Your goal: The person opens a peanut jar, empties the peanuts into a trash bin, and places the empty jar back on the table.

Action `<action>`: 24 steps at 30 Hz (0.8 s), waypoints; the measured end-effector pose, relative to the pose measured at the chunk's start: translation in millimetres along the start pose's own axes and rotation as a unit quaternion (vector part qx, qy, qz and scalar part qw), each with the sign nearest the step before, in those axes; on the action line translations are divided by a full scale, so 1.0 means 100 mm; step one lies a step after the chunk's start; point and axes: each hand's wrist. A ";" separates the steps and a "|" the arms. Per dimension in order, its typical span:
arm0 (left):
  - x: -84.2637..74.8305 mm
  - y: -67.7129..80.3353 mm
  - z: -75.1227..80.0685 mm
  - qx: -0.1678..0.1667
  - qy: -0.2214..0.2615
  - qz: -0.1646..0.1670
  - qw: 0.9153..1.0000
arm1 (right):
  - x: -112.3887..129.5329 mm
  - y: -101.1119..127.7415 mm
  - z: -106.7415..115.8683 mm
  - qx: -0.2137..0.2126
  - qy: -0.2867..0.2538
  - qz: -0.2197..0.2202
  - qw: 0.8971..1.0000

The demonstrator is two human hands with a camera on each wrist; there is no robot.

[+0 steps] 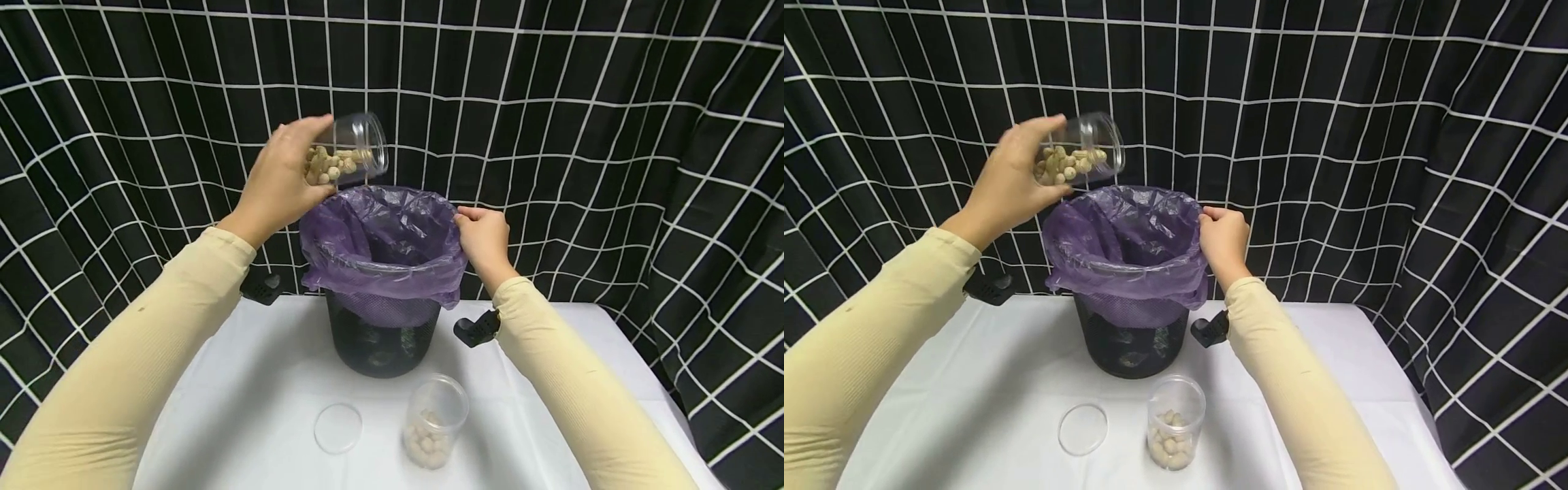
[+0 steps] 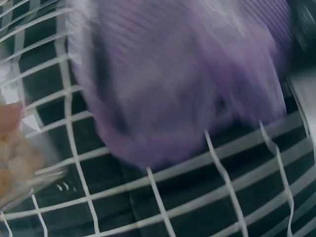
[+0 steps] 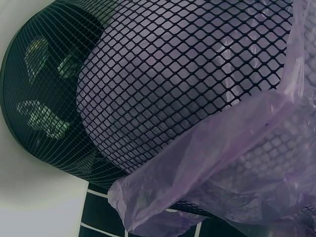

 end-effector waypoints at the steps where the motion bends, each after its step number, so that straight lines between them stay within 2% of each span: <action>1: -0.02 -0.01 -0.03 0.004 0.003 -0.004 1.000 | -0.01 0.00 0.01 -0.001 0.002 0.001 1.000; 4: -0.06 -0.01 -0.13 0.051 -0.010 -0.007 0.999 | -0.01 0.00 0.03 0.003 0.012 0.006 1.000; 7: -0.09 0.00 -0.17 0.065 -0.014 -0.001 0.998 | -0.02 -0.01 0.03 0.005 0.015 0.014 1.000; 11: -0.11 -0.01 -0.16 0.016 -0.009 -0.025 1.000 | -0.01 -0.01 0.04 0.001 0.019 0.028 0.999; 14: -0.11 0.01 -0.17 0.001 -0.004 -0.038 0.999 | 0.01 -0.01 0.04 0.004 0.022 0.035 0.999; 18: -0.10 0.06 -0.19 0.037 -0.004 -0.029 0.999 | 0.02 -0.01 0.03 0.006 0.025 0.041 0.999; 20: -0.09 0.08 -0.19 0.039 -0.009 -0.033 0.999 | 0.01 -0.01 0.04 0.007 0.025 0.042 0.999; 24: -0.10 0.07 -0.20 -0.016 -0.019 -0.078 0.997 | -0.01 -0.01 0.06 0.003 0.030 0.040 0.999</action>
Point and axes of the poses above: each hand's wrist, its own y-axis away from the middle knuckle, its own z-axis out of the back of the hand, x = y × z, and after that the axes turned 9 degrees about z, right-handed
